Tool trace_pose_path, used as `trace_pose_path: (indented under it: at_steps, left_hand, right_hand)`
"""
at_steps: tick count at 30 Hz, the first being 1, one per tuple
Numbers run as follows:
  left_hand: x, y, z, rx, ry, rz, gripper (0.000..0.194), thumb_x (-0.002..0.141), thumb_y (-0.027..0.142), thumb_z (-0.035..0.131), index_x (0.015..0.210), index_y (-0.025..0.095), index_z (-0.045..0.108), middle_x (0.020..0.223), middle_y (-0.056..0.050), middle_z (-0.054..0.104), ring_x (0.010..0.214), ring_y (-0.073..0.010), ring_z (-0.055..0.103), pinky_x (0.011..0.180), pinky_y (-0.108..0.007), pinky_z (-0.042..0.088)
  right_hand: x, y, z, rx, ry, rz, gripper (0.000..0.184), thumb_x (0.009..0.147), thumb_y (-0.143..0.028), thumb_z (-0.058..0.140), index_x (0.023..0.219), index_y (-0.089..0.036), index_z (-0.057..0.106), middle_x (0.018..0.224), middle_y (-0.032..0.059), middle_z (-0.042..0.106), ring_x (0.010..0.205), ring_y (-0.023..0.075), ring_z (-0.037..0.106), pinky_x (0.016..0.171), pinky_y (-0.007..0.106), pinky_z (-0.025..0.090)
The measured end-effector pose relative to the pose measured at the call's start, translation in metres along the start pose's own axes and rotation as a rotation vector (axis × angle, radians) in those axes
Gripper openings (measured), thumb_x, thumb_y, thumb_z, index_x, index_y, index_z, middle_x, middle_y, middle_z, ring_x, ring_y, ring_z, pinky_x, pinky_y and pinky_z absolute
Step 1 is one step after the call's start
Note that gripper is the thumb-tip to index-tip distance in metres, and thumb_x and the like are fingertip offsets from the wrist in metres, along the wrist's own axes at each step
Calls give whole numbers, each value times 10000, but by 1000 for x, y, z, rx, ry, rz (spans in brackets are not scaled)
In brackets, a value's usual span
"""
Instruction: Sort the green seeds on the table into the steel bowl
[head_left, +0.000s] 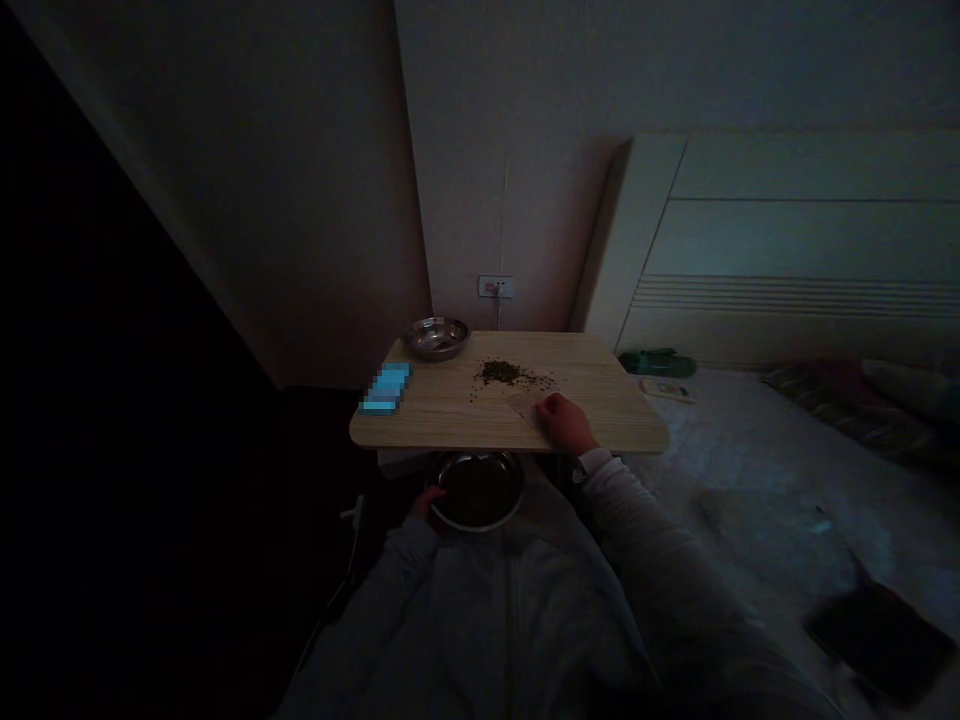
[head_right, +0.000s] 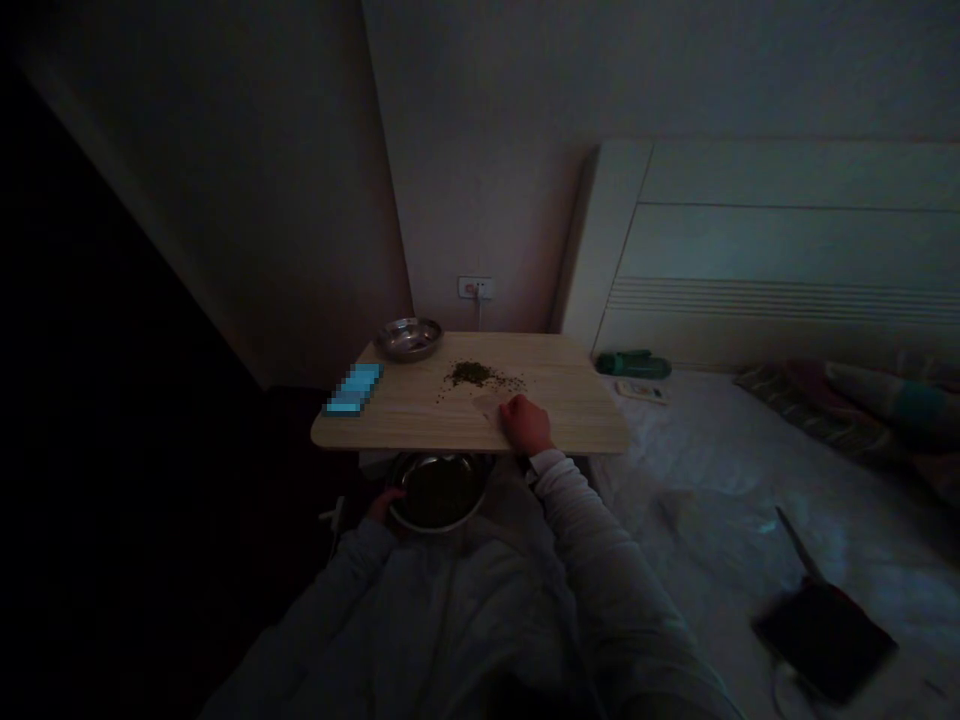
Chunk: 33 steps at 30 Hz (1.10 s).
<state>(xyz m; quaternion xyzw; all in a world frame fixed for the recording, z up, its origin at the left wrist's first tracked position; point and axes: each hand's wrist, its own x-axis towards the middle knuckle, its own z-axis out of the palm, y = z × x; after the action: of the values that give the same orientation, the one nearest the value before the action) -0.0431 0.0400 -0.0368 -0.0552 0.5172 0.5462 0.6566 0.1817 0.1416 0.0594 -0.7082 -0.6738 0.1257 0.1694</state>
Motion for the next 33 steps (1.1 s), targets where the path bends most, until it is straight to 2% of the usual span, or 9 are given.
trace_pose_path:
  at_steps: [6, 10, 15, 23, 27, 33]
  left_hand:
    - [6, -6, -2, 38, -49, 8, 191, 609, 33, 511, 631, 172, 639, 466, -28, 637, 587, -223, 659, 667, -351, 523]
    - [7, -7, -3, 19, -48, 13, 230, 592, 38, 504, 711, 160, 658, 447, -23, 624, 559, -229, 648, 661, -367, 518]
    - [7, -3, -4, 19, 8, 12, 244, 597, 22, 493, 701, 171, 656, 395, 8, 578, 439, -194, 591, 602, -340, 511]
    - [1, -2, 2, 21, -34, 2, 233, 609, 7, 501, 645, 172, 662, 385, 1, 571, 503, -226, 626, 690, -375, 497]
    - [2, -3, 0, 19, -26, 12, 233, 612, -9, 496, 593, 171, 642, 390, 4, 580, 438, -194, 597, 658, -354, 507]
    - [4, -2, -4, 7, -71, -35, 220, 613, 22, 515, 707, 144, 672, 453, -28, 630, 526, -224, 643, 649, -358, 518]
  right_hand:
    - [11, 14, -8, 25, 7, -20, 264, 868, -341, 438, 944, -141, 591, 941, 108, 670, 849, 181, 605, 651, 243, 379]
    - [21, 21, -13, 4, 30, -34, 253, 869, -327, 437, 943, -141, 591, 931, 105, 669, 841, 178, 601, 657, 244, 383]
    - [31, 22, -21, -52, 27, -80, 245, 872, -326, 431, 959, -158, 588, 948, 99, 665, 852, 183, 601, 671, 255, 396]
    - [40, 9, -31, -55, 31, -154, 213, 864, -308, 455, 954, -175, 594, 962, 91, 665, 867, 185, 602, 711, 269, 413]
    - [43, 1, -28, 33, 67, -194, 212, 866, -295, 447, 973, -186, 594, 932, 57, 673, 842, 163, 601, 722, 259, 416]
    - [48, -21, -25, 40, 98, -217, 250, 874, -271, 410, 1025, -180, 588, 944, 66, 677, 864, 172, 608, 737, 260, 425]
